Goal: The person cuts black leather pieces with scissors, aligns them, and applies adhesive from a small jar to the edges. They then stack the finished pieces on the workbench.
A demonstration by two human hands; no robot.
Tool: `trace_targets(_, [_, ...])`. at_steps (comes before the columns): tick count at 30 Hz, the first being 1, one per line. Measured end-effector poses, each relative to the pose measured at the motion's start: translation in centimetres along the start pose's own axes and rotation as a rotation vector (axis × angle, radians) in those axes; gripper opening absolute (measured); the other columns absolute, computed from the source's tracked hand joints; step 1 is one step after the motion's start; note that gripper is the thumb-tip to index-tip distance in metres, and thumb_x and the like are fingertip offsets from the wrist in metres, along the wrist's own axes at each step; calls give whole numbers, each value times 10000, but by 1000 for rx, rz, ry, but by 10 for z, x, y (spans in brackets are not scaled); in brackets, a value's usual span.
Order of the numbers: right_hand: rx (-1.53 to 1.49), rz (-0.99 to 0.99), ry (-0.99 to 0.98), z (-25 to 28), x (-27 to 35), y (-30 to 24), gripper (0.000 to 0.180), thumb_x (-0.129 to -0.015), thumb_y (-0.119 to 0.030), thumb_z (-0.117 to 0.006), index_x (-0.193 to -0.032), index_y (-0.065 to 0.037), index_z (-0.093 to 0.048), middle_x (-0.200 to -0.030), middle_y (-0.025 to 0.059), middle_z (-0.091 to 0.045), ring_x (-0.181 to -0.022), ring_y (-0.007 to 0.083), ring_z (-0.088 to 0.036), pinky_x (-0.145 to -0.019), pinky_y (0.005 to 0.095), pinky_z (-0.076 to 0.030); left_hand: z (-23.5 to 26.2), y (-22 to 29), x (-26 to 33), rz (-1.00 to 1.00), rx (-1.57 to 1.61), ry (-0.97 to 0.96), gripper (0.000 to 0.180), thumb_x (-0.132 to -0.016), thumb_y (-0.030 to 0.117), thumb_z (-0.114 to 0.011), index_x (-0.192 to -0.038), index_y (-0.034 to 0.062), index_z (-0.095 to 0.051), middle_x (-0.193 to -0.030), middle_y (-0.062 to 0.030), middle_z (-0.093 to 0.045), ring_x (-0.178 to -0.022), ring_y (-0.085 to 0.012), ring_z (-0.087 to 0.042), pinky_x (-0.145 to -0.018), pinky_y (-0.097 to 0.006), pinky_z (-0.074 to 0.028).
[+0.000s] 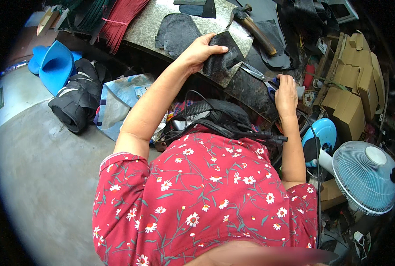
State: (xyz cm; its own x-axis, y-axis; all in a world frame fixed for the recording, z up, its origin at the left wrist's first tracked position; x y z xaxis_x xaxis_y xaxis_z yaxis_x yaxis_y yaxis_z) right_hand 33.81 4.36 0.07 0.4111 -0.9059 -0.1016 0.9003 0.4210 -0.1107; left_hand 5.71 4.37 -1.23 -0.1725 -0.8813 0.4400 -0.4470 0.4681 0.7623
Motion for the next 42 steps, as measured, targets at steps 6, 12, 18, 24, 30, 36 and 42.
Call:
trace_targets(6, [-413,-30,75,22,-19,-19,174,-853,-110,-582,-1012,-58,-632,-973,114,-622,-941,295,-580,-837,386,-465,-2,2,6,-3,-21,-26,358,-805,35,-706,-1134,-29,-579,-951,-101,-677,-809,-169,-673,-736,-304,-570])
trace_targets(12, [-1420,-156,-319,0,-62,-78,236,-946,-231,-589,-943,-9,-669,-774,-7,-623,-688,60,-554,-629,222,-448,-21,2,7,18,-237,-158,367,-778,88,-747,-1105,-12,-612,-935,-64,-678,-800,-133,-658,-737,-276,-549])
trace_targets(18, [-1749,-388,-566,-7,-70,-97,171,-952,-231,-588,-938,-68,-638,-745,-62,-596,-623,20,-515,-562,188,-413,-23,14,5,-41,-218,-198,321,-763,100,-763,-1042,7,-634,-911,-40,-673,-791,-114,-634,-775,-252,-520])
trace_targets(24, [-1580,-343,-494,-11,-71,-106,195,-990,-252,-514,-923,-104,-623,-754,-73,-565,-638,13,-472,-567,183,-376,-23,16,4,-38,-109,-241,285,-766,99,-757,-1011,25,-631,-892,-25,-667,-791,-110,-633,-757,-259,-525])
trace_targets(30, [-1460,-183,-303,-6,-81,-112,153,-964,-179,-557,-908,-45,-603,-770,-59,-540,-670,12,-455,-609,189,-395,-14,18,4,-14,-63,-201,329,-776,64,-703,-1087,10,-611,-957,-51,-661,-828,-127,-634,-777,-270,-525])
trace_targets(36, [-1554,-219,-547,-24,-84,-116,58,-913,-103,-583,-919,-62,-542,-717,-14,-557,-541,64,-483,-515,221,-411,7,17,-4,-43,-327,-105,335,-719,62,-698,-1040,49,-603,-902,-21,-635,-825,-104,-591,-777,-252,-478])
trace_targets(42, [-1184,-301,-491,-48,-91,-92,121,-866,-67,-625,-942,-30,-538,-631,38,-609,-563,91,-571,-511,236,-438,-1,28,-11,-419,-1249,189,475,-699,167,-753,-1128,71,-574,-1015,-165,-630,-938,-345,-616,-844,-398,-495])
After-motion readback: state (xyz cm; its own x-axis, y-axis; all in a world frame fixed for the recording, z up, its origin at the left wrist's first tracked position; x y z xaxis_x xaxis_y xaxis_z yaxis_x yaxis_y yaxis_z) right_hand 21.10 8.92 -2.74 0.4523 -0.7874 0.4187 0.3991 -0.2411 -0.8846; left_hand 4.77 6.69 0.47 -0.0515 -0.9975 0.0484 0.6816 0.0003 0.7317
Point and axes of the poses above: each hand's wrist, its own x-axis away from the middle knuckle, its own z-axis out of the back of the hand, y = z × x, the point moved 6 cm from there along -x, towards the middle knuckle
